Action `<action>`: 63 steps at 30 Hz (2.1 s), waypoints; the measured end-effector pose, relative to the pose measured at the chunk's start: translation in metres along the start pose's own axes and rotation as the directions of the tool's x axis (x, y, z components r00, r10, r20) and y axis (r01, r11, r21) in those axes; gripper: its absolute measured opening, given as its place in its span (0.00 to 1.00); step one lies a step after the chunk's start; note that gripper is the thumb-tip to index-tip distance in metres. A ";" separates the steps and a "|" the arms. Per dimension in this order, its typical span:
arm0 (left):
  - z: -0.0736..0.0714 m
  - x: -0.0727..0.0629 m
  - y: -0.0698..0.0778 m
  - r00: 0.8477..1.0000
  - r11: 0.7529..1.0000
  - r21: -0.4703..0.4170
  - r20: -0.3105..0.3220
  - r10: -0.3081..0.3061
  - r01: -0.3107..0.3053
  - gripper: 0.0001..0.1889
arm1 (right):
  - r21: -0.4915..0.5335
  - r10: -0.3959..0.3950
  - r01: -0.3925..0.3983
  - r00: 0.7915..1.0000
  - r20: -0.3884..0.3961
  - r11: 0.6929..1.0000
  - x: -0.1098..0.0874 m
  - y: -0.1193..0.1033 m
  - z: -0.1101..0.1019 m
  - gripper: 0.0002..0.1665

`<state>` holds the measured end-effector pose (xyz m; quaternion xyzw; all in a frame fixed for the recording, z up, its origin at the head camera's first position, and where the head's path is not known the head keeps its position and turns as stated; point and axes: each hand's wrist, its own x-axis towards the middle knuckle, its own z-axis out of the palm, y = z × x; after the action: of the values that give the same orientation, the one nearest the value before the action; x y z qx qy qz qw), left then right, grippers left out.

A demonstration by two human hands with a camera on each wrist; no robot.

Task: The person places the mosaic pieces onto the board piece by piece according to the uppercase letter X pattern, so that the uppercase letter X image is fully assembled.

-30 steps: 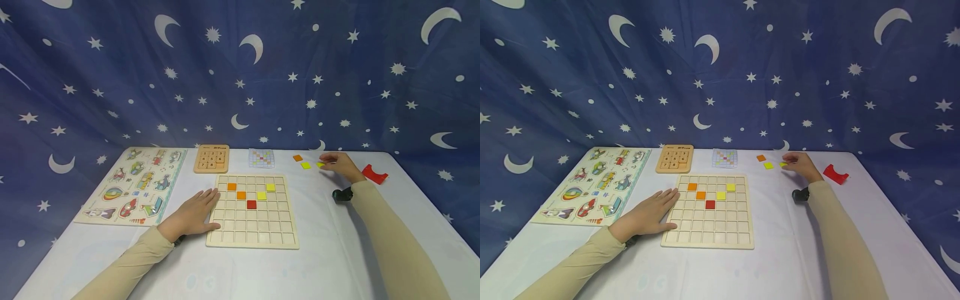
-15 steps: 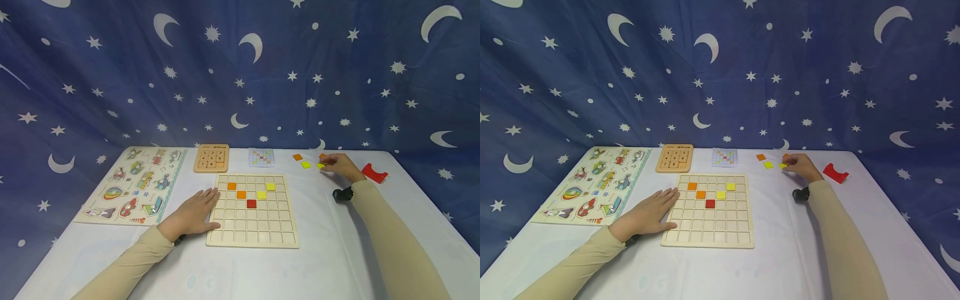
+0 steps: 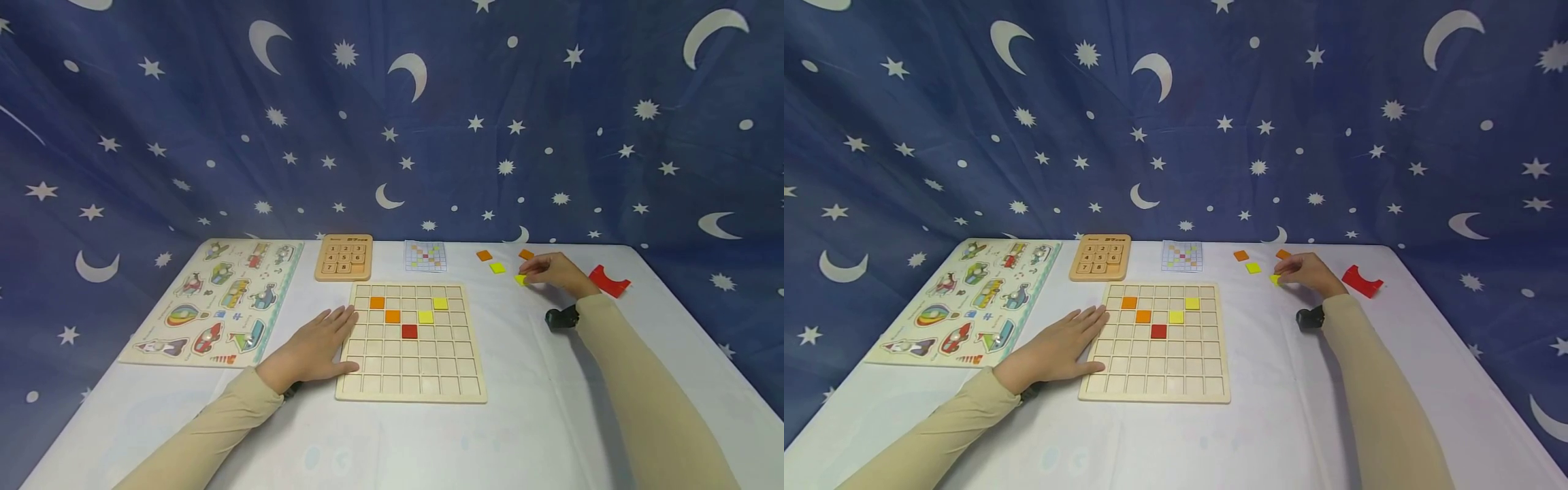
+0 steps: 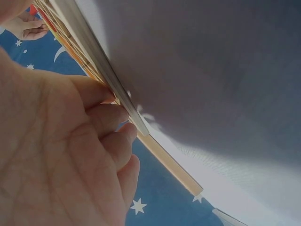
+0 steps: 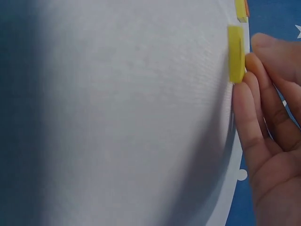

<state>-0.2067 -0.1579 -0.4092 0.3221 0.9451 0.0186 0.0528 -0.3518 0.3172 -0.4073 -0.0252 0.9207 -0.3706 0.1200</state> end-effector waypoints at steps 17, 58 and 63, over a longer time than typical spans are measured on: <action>0.001 0.001 0.000 1.000 0.999 0.028 0.019 -0.018 0.017 0.45 | 0.018 -0.043 0.041 0.992 0.118 0.999 -0.007 -0.001 -0.001 0.29; 0.001 0.000 0.001 1.000 1.000 0.022 0.004 -0.017 0.017 0.46 | -0.142 -0.109 0.125 0.987 0.116 0.982 -0.010 -0.010 0.004 0.20; 0.002 0.001 0.000 1.000 1.000 0.026 0.004 -0.014 0.013 0.46 | -0.160 -0.132 0.143 0.988 0.079 0.977 -0.010 -0.009 0.007 0.19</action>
<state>-0.2068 -0.1573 -0.4116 0.3164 0.9472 0.0052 0.0509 -0.3408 0.3074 -0.4046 -0.1114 0.9396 -0.2996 0.1225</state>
